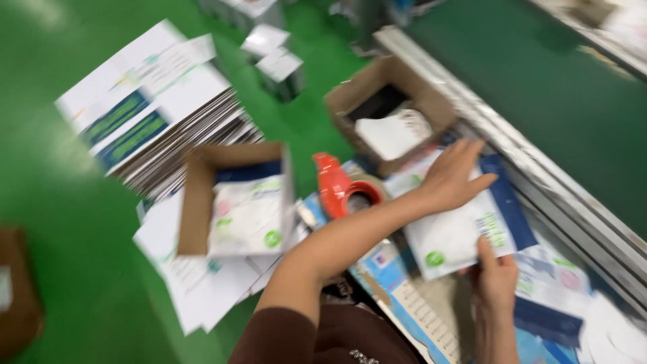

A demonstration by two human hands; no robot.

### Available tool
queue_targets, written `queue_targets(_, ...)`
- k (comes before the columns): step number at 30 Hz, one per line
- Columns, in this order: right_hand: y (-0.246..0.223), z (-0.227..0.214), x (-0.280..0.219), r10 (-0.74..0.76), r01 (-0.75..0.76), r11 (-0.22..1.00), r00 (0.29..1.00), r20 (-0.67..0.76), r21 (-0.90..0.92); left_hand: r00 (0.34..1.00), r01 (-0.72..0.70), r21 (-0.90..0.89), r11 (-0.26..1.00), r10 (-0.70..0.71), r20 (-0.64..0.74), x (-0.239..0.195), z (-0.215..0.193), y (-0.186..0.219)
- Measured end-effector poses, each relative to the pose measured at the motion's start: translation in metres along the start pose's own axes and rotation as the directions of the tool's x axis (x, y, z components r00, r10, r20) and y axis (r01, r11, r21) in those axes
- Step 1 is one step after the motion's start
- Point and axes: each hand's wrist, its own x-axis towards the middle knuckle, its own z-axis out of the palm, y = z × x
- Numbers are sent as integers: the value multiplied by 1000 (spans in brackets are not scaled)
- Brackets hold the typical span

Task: Placing face masks into plastic pouches and kemudian stacking the pouches into boxes.

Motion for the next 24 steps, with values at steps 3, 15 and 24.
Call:
queue_targets(3,29,-8,84,109,-107,994,989,102,-27,949,-284,231,931,307,-71,43,-35,-25)
queue_targets(15,34,15,-39,-223,290,846,955,196,-447,944,91,909,406,-327,52,-140,-412,-122)
queue_targets(24,8,282,-145,-213,959,195,-163,963,205,865,427,710,560,-483,-139,-246,-422,-64)
